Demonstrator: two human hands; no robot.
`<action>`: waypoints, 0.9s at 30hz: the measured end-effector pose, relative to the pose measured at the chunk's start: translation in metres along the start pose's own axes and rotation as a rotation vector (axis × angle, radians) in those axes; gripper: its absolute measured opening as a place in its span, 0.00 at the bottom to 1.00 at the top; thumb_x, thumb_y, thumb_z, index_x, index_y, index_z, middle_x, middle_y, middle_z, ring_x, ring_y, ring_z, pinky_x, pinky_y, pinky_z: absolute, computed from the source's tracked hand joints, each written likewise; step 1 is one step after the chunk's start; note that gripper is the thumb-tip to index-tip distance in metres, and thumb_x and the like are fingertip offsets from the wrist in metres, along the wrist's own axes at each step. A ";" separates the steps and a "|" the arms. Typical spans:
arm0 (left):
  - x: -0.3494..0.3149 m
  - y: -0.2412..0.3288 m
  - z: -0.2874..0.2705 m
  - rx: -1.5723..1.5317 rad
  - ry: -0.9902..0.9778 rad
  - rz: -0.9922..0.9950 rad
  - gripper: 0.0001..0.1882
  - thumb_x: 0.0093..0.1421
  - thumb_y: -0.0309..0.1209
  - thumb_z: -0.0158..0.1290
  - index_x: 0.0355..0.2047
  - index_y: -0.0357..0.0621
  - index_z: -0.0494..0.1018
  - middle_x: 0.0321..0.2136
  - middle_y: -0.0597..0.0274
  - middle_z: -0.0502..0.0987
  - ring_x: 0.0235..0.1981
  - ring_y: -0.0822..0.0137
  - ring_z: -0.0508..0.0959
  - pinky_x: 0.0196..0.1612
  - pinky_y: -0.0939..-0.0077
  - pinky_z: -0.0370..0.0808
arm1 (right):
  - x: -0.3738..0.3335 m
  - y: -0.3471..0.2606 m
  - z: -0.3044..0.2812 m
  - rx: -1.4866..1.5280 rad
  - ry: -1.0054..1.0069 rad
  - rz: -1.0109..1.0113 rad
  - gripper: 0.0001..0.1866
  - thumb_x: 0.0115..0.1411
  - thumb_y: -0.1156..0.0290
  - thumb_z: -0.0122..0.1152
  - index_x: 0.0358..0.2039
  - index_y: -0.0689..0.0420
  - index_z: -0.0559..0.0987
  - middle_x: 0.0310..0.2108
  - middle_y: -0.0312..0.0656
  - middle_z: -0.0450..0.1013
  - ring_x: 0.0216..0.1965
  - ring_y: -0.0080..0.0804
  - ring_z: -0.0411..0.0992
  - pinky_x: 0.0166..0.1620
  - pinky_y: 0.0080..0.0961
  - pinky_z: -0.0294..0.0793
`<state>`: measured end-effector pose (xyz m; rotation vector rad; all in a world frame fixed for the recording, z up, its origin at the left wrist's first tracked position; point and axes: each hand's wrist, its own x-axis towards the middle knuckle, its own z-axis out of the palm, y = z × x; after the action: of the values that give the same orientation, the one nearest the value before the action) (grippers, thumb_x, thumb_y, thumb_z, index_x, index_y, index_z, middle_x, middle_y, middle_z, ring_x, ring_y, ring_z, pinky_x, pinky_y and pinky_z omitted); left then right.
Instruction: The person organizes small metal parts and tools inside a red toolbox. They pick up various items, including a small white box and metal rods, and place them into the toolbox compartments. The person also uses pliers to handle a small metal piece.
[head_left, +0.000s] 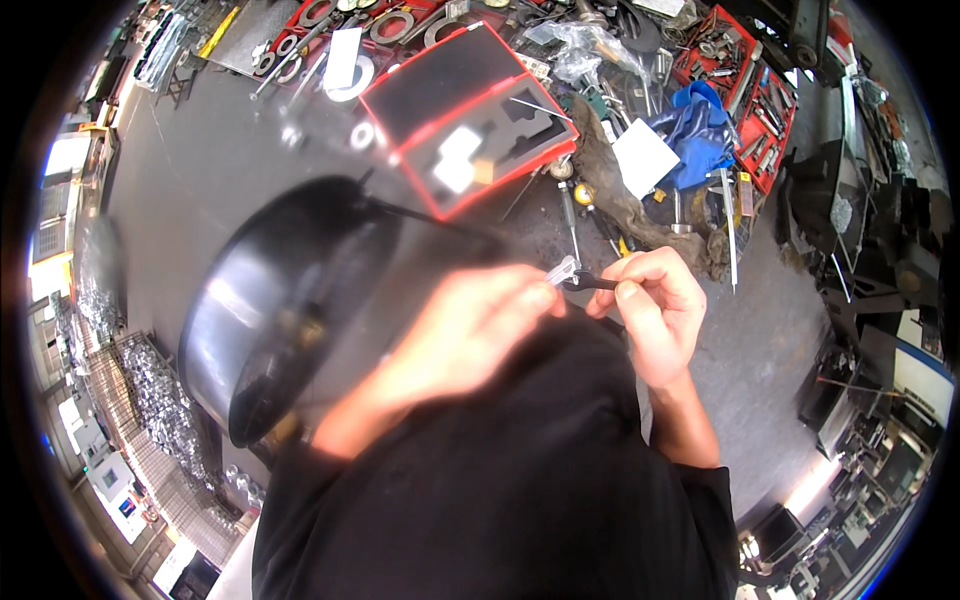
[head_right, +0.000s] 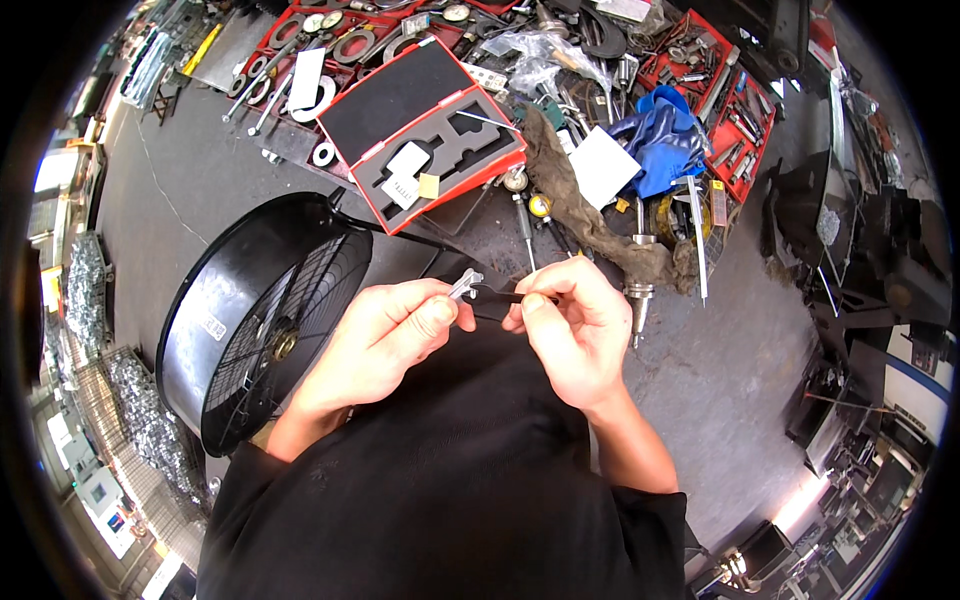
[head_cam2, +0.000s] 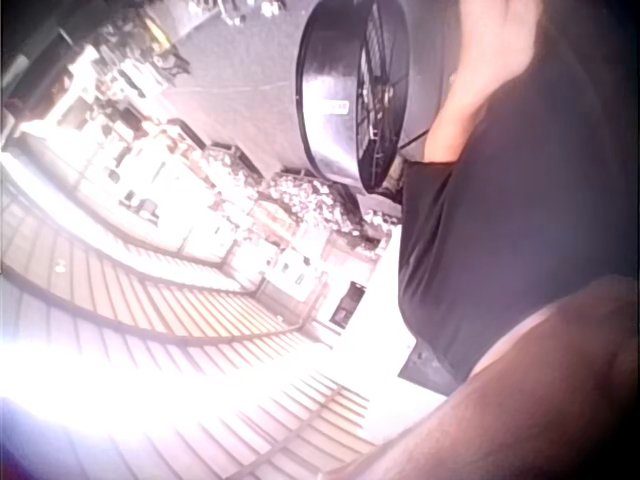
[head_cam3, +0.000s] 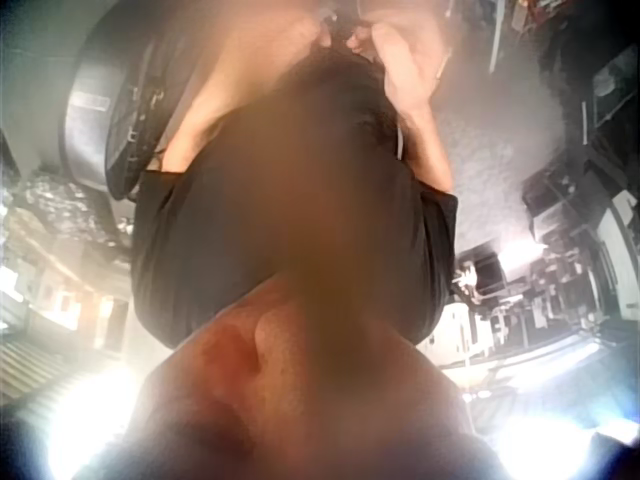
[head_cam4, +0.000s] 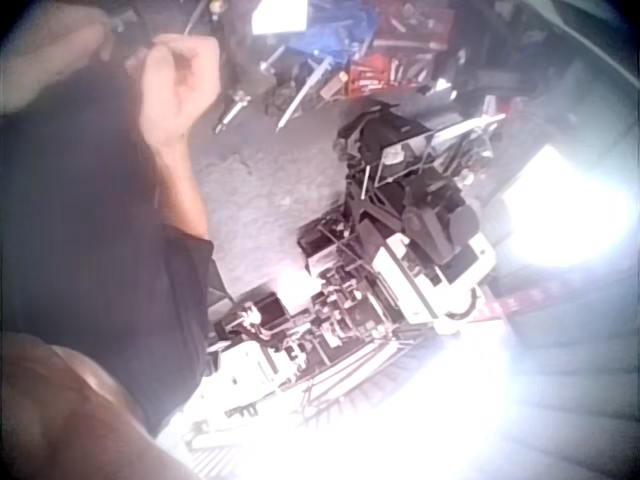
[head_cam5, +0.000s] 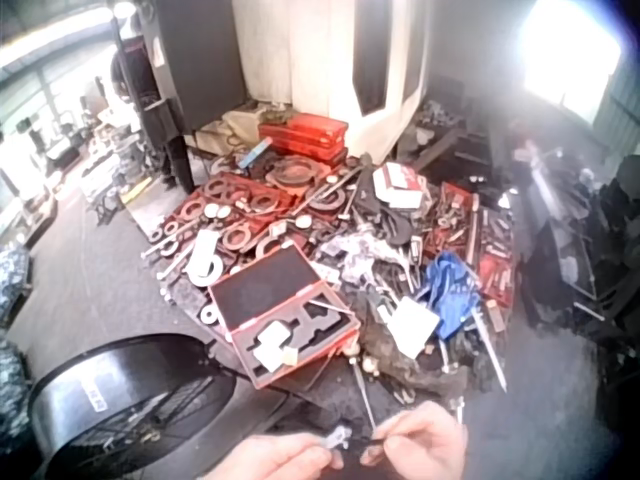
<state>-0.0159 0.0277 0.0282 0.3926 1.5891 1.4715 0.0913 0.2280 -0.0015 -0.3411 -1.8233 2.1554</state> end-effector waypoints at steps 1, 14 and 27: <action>0.000 0.002 -0.001 0.020 -0.008 -0.001 0.16 0.79 0.37 0.50 0.42 0.35 0.79 0.22 0.78 0.65 0.23 0.83 0.60 0.27 0.82 0.59 | 0.003 -0.004 -0.005 -0.134 -0.048 -0.023 0.02 0.67 0.83 0.57 0.38 0.65 0.78 0.32 0.43 0.79 0.31 0.28 0.81 0.35 0.24 0.81; -0.001 0.006 0.003 0.148 0.014 0.075 0.16 0.79 0.37 0.51 0.40 0.36 0.79 0.22 0.76 0.68 0.24 0.82 0.63 0.28 0.82 0.62 | 0.006 -0.036 -0.001 -0.643 -0.179 -0.189 0.04 0.69 0.79 0.60 0.41 0.66 0.80 0.28 0.46 0.74 0.26 0.38 0.73 0.32 0.31 0.72; -0.001 -0.002 0.010 0.115 0.067 0.081 0.15 0.78 0.36 0.52 0.40 0.36 0.79 0.24 0.75 0.71 0.26 0.82 0.65 0.30 0.82 0.65 | -0.013 -0.004 0.014 -0.379 0.035 -0.122 0.07 0.73 0.76 0.57 0.42 0.67 0.79 0.30 0.44 0.74 0.29 0.31 0.72 0.35 0.26 0.71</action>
<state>-0.0070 0.0328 0.0279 0.4830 1.7342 1.4717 0.0981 0.2109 0.0043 -0.3365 -2.1679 1.7082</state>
